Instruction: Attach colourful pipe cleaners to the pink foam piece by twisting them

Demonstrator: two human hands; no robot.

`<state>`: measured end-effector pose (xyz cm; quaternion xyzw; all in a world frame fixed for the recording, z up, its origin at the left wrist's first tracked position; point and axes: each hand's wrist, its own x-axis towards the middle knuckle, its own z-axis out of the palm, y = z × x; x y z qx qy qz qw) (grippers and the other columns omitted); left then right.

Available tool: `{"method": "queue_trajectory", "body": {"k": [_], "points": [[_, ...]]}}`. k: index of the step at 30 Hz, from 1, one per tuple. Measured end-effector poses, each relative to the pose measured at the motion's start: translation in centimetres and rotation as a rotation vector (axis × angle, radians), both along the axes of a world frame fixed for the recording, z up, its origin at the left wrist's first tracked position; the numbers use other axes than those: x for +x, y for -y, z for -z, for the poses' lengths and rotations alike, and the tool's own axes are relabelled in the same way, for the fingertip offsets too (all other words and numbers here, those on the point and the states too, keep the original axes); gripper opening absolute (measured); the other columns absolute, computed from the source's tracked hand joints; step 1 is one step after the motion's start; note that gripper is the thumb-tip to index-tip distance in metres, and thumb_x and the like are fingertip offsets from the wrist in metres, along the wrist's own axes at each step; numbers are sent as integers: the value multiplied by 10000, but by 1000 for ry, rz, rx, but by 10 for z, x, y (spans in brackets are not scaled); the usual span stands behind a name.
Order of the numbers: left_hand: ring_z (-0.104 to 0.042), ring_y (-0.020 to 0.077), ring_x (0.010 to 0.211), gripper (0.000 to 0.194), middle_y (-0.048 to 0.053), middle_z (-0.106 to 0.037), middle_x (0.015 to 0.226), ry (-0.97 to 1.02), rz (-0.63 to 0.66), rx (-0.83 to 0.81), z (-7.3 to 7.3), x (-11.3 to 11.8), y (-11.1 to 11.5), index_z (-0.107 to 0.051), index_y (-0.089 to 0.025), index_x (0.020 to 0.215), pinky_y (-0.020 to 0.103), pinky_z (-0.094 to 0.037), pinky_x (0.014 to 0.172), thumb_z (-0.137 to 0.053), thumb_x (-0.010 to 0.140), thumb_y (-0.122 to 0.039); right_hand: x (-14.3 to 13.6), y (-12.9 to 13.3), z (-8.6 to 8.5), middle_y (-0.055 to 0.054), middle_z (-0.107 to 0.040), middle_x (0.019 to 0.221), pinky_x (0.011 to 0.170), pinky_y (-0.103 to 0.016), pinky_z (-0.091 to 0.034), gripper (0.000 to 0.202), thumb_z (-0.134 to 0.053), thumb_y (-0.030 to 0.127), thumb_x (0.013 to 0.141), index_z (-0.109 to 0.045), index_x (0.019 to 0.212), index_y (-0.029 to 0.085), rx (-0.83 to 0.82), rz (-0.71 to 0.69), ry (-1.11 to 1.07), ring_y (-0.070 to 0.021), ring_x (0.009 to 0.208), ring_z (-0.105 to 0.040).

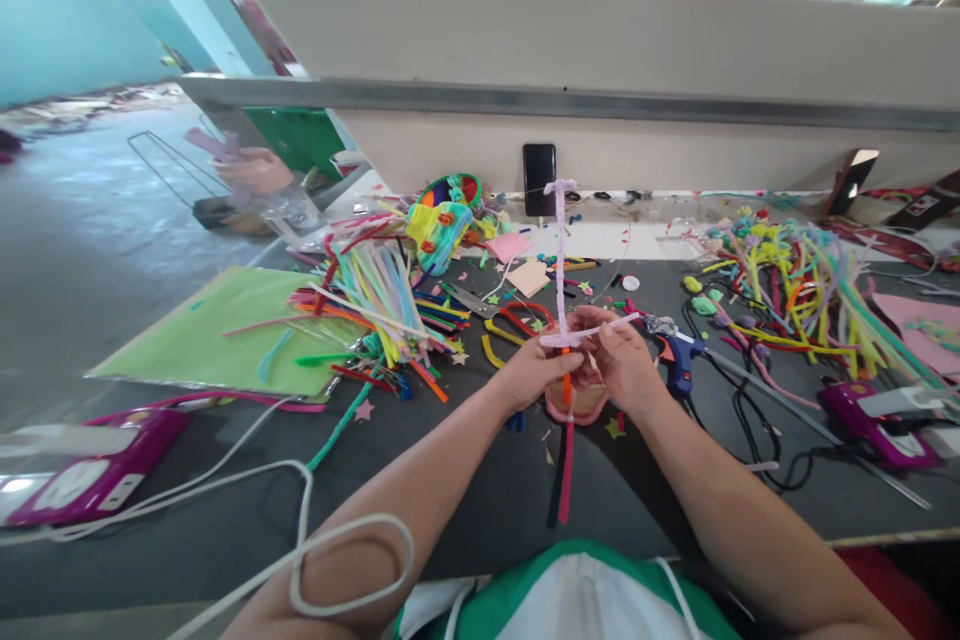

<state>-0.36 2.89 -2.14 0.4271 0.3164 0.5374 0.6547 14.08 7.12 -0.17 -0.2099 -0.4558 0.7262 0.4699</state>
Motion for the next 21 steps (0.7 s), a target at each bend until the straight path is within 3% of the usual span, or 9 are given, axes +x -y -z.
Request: {"method": "queue_trajectory", "body": {"k": [7, 12, 16, 19, 21], "points": [[-636, 128, 624, 284, 36, -682, 752, 58, -13, 13, -5, 3, 1, -680, -132, 1004, 265, -529, 639, -738, 748, -242, -5, 5, 4, -49, -708, 755, 491, -268, -465, 237, -688, 407, 771, -747, 873, 201, 13, 129, 153, -143, 547, -585], [-644, 140, 676, 312, 42, -689, 779, 69, -35, -12, -7, 9, 2, -669, -136, 1029, 287, -528, 702, -730, 759, -281, -6, 7, 5, 25, -597, 545, 407, -232, -379, 287, -711, 387, 752, -736, 972, 205, -7, 78, 173, -89, 403, -437], [-663, 176, 842, 387, 59, -708, 926, -24, 57, -5, -5, 9, 3, -657, -167, 1097, 341, -499, 860, -750, 731, -251, -4, 5, 4, -2, -688, 702, 566, -255, -483, 243, -726, 366, 741, -733, 926, 209, 14, 120, 181, -124, 568, -586], [-659, 210, 898, 365, 83, -713, 944, -114, 179, 11, -7, -4, -1, -699, -146, 1020, 366, -480, 901, -779, 664, -179, 3, 0, -4, -20, -715, 784, 640, -280, -512, 215, -700, 376, 770, -719, 908, 213, -10, 44, 138, -144, 648, -637], [-652, 192, 883, 232, 82, -713, 916, -169, 55, 34, -10, -16, -5, -734, -132, 886, 317, -478, 875, -765, 656, -147, 8, -2, -11, -24, -718, 792, 664, -284, -520, 193, -700, 369, 774, -712, 872, 203, -22, -15, 116, -143, 659, -646]]}}
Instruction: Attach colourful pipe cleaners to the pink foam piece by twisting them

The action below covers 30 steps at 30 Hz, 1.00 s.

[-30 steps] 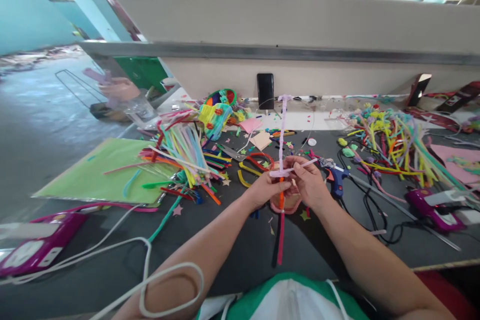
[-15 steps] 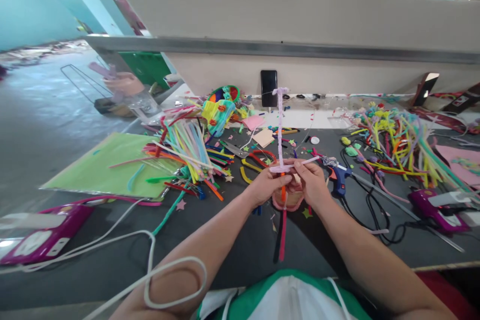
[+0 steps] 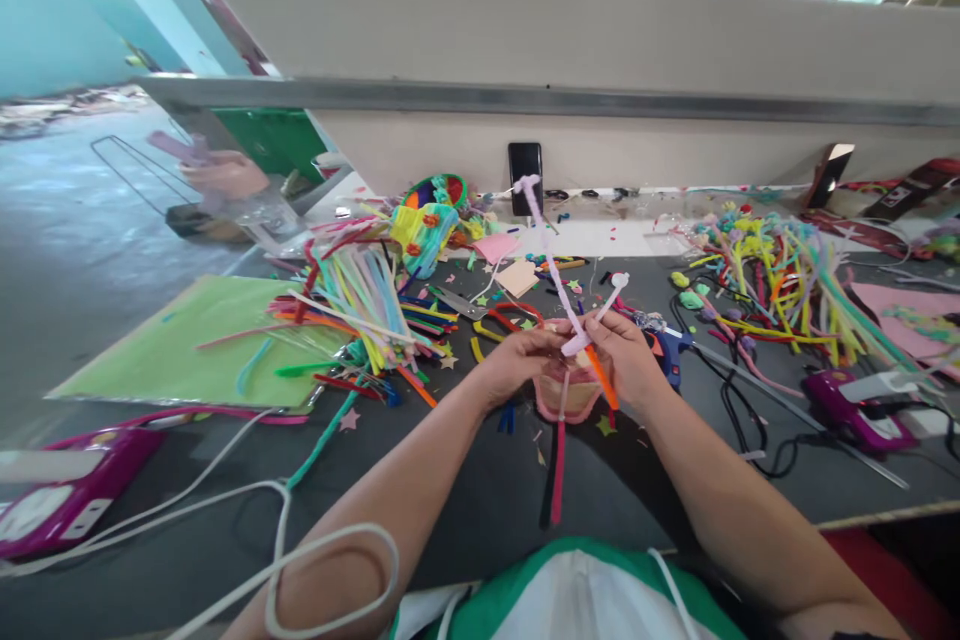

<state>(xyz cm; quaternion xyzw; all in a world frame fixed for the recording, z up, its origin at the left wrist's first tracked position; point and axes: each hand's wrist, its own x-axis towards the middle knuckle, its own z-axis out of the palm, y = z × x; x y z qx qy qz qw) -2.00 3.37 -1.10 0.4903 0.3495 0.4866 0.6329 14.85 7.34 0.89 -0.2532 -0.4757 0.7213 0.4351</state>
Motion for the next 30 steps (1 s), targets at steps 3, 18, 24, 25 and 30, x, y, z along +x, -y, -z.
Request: {"method": "queue_trajectory", "body": {"k": [3, 18, 24, 25, 30], "points": [[-640, 147, 787, 113, 61, -706, 836, 79, -213, 13, -6, -15, -3, -732, -134, 780, 255, -482, 769, -743, 669, -153, 3, 2, -8, -21, -713, 762, 647, -269, -528, 187, -722, 352, 756, -697, 844, 189, -23, -71, 44, -138, 642, -650], [-614, 121, 675, 278, 44, -652, 798, 231, -140, 27, -10, -25, -2, -679, -126, 888, 247, -479, 646, -792, 668, -252, -8, 20, 4, -30, -648, 526, 334, -183, -339, 315, -651, 435, 798, -646, 906, 139, -125, -432, 270, -108, 354, -514], [-619, 117, 685, 238, 35, -654, 779, 215, -169, 56, -9, -23, -1, -654, -127, 847, 242, -483, 658, -781, 681, -240, -9, 21, 4, -32, -647, 532, 361, -176, -357, 292, -641, 423, 807, -638, 873, 139, -103, -452, 274, -114, 401, -552], [-620, 117, 688, 234, 35, -655, 784, 215, -170, 63, -8, -24, -2, -652, -128, 848, 243, -483, 661, -778, 685, -239, -9, 21, 4, -35, -651, 541, 368, -178, -365, 295, -641, 425, 806, -640, 875, 138, -100, -447, 287, -114, 407, -558], [-617, 113, 675, 237, 32, -655, 778, 201, -177, 54, -6, -24, -3, -636, -128, 837, 244, -479, 661, -779, 684, -237, -9, 21, 8, -45, -666, 556, 386, -190, -387, 326, -649, 442, 784, -655, 892, 134, -103, -401, 321, -119, 416, -572]]}}
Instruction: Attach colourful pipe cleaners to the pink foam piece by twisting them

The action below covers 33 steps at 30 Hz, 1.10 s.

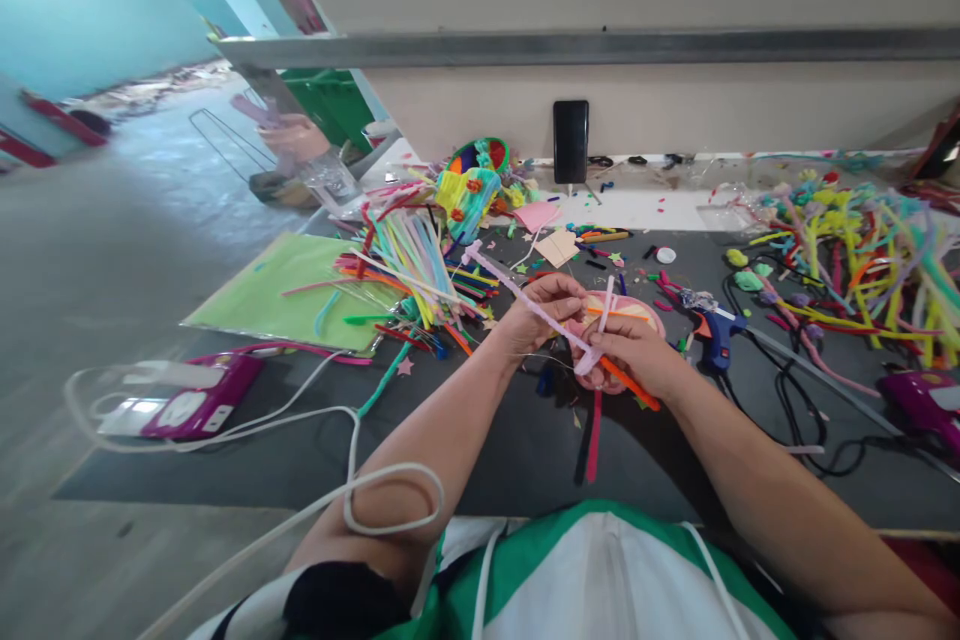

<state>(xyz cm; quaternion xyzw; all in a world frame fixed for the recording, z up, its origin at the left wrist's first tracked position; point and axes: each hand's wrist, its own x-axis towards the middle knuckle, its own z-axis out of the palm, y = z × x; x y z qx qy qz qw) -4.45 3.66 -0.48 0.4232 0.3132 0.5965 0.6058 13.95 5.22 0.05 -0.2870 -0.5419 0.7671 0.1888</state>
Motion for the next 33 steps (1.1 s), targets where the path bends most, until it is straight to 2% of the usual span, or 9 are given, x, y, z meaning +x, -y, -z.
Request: {"method": "queue_trajectory", "body": {"k": [8, 12, 16, 20, 30, 33], "points": [[-606, 107, 649, 247, 23, -649, 749, -17, -10, -2, -2, 2, 0, -629, -121, 814, 237, -481, 635, -791, 670, -240, -1, 1, 2, -41, -676, 576, 373, -187, -403, 192, -624, 309, 761, -618, 878, 157, -40, 0, -34, -149, 456, -616], [-609, 107, 647, 263, 23, -650, 768, 0, 7, -16, -3, 5, 1, -625, -124, 800, 223, -476, 597, -804, 653, -248, -3, 1, 5, -65, -720, 703, 388, -213, -450, 250, -631, 385, 790, -600, 906, 165, -44, 70, -84, -146, 449, -626], [-587, 89, 596, 262, 20, -649, 771, -6, 21, -49, -1, 7, 1, -628, -128, 816, 201, -448, 540, -801, 661, -251, -5, 2, 1, -58, -719, 689, 398, -236, -488, 316, -672, 445, 759, -605, 890, 165, -20, 128, -33, -153, 438, -631], [-579, 86, 576, 272, 20, -643, 763, -8, 16, -61, 1, 6, 1, -628, -126, 814, 204, -441, 525, -808, 649, -245, -5, 4, -3, -48, -710, 664, 370, -237, -472, 335, -671, 459, 757, -613, 912, 167, -13, 111, -30, -163, 427, -629], [-597, 101, 649, 286, 26, -630, 772, 22, 18, -30, -3, 10, 1, -643, -115, 804, 223, -463, 597, -824, 626, -248, -6, 2, 4, -41, -693, 619, 340, -234, -409, 353, -605, 480, 813, -633, 976, 169, 101, 160, -32, -151, 380, -574], [-614, 111, 689, 281, 40, -654, 821, 17, -58, -29, -1, 6, -2, -664, -123, 881, 244, -485, 654, -790, 668, -254, -4, -4, 3, -32, -693, 642, 373, -240, -432, 306, -616, 466, 807, -652, 935, 191, 152, 230, -27, -160, 440, -607]]}}
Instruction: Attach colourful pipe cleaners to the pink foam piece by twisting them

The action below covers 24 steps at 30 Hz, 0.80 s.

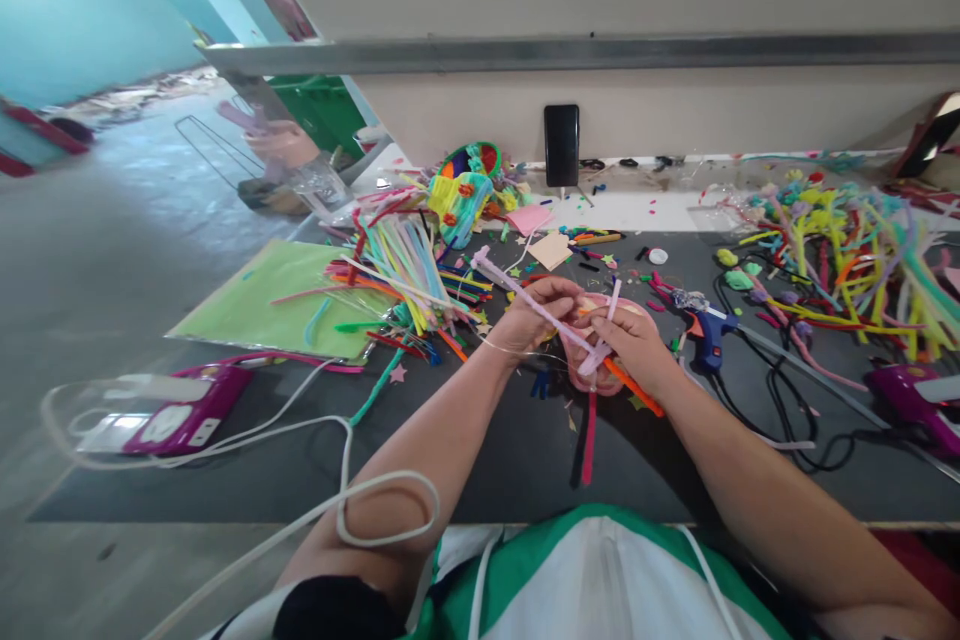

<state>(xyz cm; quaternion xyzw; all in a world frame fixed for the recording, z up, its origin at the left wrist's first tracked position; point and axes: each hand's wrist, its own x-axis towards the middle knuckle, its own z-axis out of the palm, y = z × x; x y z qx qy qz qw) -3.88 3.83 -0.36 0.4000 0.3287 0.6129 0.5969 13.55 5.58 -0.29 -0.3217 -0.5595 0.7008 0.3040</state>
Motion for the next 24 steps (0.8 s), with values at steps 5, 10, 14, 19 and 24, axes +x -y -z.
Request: {"method": "queue_trajectory", "body": {"k": [5, 10, 14, 19, 24], "points": [[-612, 93, 667, 317, 20, -662, 834, 70, -259, 22, 7, -21, -11, -660, -156, 958, 233, -499, 647, -766, 663, -195, 5, -12, -3, -14, -689, 696, 432, -246, -469, 284, -616, 442, 803, -695, 947, 210, 77, 147, 26, -141, 501, -601], [-603, 85, 641, 282, 15, -656, 825, 99, -378, 60, 8, -46, -16, -657, -162, 949, 228, -500, 627, -735, 678, -171, 10, -21, -1, -6, -687, 706, 472, -253, -481, 271, -621, 410, 805, -707, 977, 220, 112, 195, 26, -148, 550, -610], [-594, 88, 626, 283, 15, -654, 805, 100, -444, 70, 7, -54, -16, -656, -161, 940, 227, -491, 613, -730, 666, -158, 11, -24, 0, -5, -674, 637, 486, -280, -499, 276, -605, 392, 817, -683, 1024, 227, 98, 183, 30, -173, 548, -628], [-594, 90, 644, 276, 20, -642, 823, 52, -461, 98, 7, -54, -18, -662, -163, 943, 230, -491, 621, -717, 672, -173, 10, -22, -4, -1, -664, 613, 461, -288, -505, 340, -600, 374, 814, -626, 1120, 229, 56, 189, 49, -185, 527, -640], [-594, 97, 701, 251, 12, -637, 862, -137, -669, 175, 0, -63, -20, -660, -194, 942, 233, -494, 673, -664, 693, -171, 10, -19, -6, 0, -658, 639, 452, -279, -508, 343, -587, 374, 814, -635, 1117, 221, 84, 206, 62, -165, 517, -620]]}}
